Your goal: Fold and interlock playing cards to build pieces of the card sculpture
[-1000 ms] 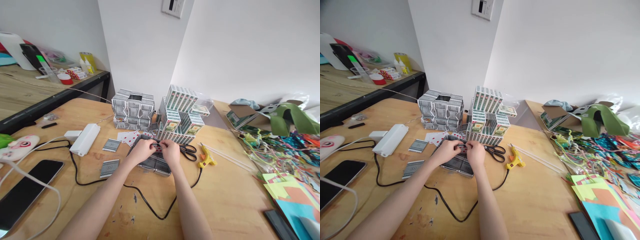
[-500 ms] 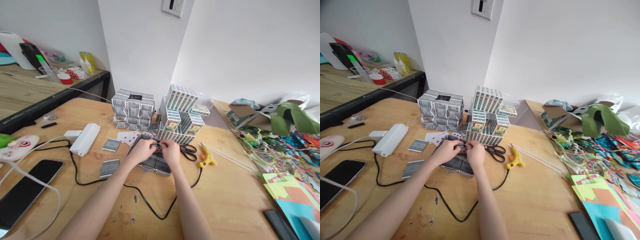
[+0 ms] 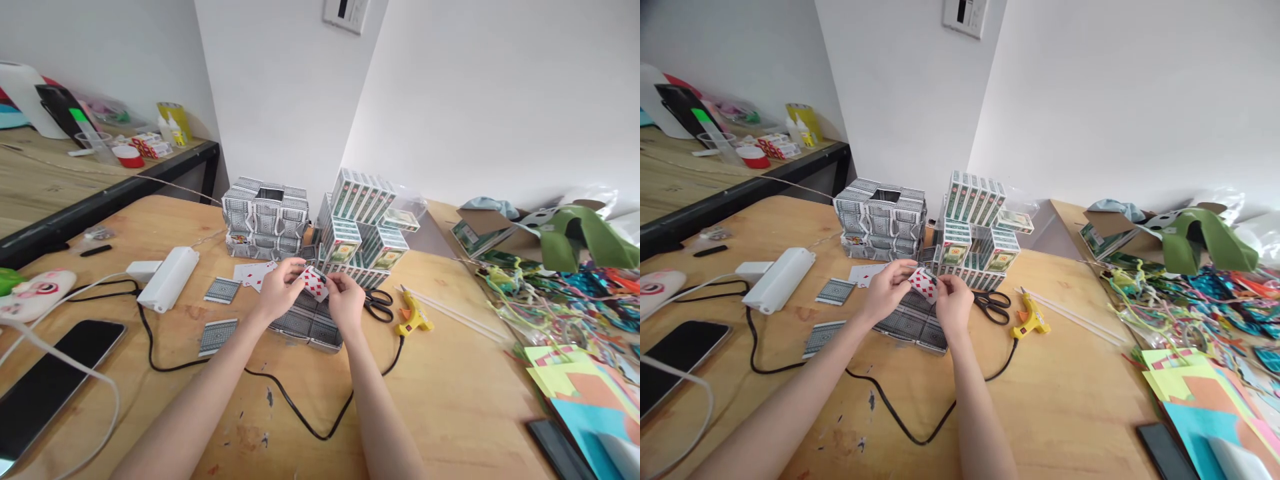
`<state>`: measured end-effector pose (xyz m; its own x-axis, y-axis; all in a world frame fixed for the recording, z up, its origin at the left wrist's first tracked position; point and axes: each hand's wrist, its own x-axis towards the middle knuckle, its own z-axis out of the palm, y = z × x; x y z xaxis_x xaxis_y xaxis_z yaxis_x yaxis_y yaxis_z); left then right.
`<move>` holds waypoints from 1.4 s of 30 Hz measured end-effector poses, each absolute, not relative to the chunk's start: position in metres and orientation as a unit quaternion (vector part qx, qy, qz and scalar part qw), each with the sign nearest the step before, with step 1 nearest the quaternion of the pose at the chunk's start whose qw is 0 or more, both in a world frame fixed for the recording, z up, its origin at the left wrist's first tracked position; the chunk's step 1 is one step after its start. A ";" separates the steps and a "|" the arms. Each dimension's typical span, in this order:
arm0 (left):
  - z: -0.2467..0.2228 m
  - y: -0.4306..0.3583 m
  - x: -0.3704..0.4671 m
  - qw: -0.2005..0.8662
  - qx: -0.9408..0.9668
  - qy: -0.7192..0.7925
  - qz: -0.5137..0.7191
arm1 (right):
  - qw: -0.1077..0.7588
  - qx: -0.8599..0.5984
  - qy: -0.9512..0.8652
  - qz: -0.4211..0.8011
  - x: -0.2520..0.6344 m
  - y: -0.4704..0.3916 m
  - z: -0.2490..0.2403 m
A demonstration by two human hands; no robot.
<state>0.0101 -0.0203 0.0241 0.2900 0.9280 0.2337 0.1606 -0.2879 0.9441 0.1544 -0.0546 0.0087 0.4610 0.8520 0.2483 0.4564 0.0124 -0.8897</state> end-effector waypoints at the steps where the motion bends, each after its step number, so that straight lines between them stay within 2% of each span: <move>1: 0.024 -0.019 0.010 0.456 0.655 0.404 0.446 | 0.532 -0.674 -0.472 0.200 0.154 -0.054 0.009; 7: 0.024 -0.017 0.010 0.504 0.605 0.406 0.464 | 0.545 -0.665 -0.461 0.220 0.155 -0.054 0.010; 18: 0.031 -0.020 0.008 0.430 0.682 0.375 0.457 | 0.599 -0.583 -0.421 0.353 0.152 -0.054 0.017; 26: 0.042 -0.024 0.007 0.473 0.681 0.364 0.425 | 0.591 -0.571 -0.370 0.433 0.152 -0.053 0.014; 35: 0.032 -0.018 0.009 0.600 0.608 0.350 0.385 | 0.590 -0.598 -0.413 0.352 0.150 -0.052 0.011; 42: 0.026 -0.013 0.008 0.599 0.603 0.400 0.342 | 0.567 -0.590 -0.463 0.342 0.145 -0.052 0.012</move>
